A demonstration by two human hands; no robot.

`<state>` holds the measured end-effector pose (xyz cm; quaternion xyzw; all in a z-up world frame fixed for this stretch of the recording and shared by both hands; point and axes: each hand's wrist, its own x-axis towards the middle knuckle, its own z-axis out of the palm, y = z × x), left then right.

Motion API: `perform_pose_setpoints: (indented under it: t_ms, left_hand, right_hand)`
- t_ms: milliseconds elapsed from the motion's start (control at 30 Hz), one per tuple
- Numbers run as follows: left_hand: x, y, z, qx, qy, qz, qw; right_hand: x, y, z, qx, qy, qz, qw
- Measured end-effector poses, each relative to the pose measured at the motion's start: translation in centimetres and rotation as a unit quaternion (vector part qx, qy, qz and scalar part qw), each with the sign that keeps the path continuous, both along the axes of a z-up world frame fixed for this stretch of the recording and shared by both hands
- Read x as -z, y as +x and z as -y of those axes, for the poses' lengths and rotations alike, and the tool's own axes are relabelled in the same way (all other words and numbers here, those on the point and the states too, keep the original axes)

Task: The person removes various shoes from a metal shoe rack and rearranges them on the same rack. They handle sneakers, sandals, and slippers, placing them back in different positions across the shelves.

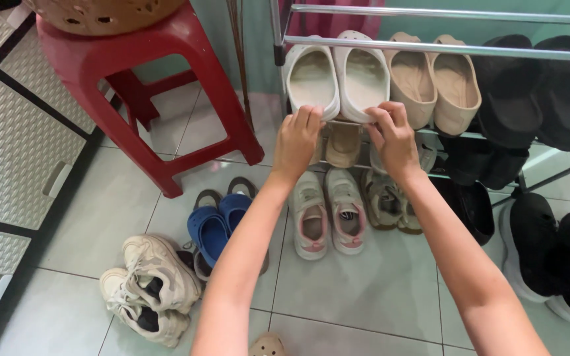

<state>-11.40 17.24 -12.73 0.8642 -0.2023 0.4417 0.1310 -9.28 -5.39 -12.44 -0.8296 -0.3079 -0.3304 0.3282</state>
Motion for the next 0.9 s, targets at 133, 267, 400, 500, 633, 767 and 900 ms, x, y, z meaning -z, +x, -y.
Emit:
perform_pose_setpoints:
  t_ms: [133,267,400,500,633,767,900]
  left_hand:
    - [1.3,2.7,-0.7,-0.038,0.007,0.024,0.999]
    - [3.0,4.1,-1.2,-0.102,0.050,-0.019,0.993]
    - [4.4,4.1,-1.4,-0.081,0.050,-0.084,0.992]
    - [4.5,3.4,-1.4,-0.073,0.013,-0.090,0.993]
    - [3.6,2.4,-1.6,-0.072,0.022,-0.064,0.995]
    - [3.9,0.8,-1.7,-0.061,-0.003,-0.046,0.997]
    - [7.0,-1.3,-1.9,-0.051,0.012,-0.045,0.998]
  right_hand:
    - [-0.2,1.1,-1.3,0.013,-0.028,-0.003,1.000]
    - [0.1,1.6,-2.2,0.005,-0.048,-0.023,0.999]
    - [0.4,2.2,-2.6,0.032,-0.059,-0.031,0.997]
    - [0.3,2.4,-2.4,0.047,-0.065,-0.022,0.997]
    - [0.0,2.1,-2.1,0.060,-0.079,-0.003,0.995]
    - [-0.3,1.4,-1.8,0.063,-0.071,-0.002,0.995]
    - [1.1,-0.3,-0.9,0.041,-0.015,-0.009,0.999]
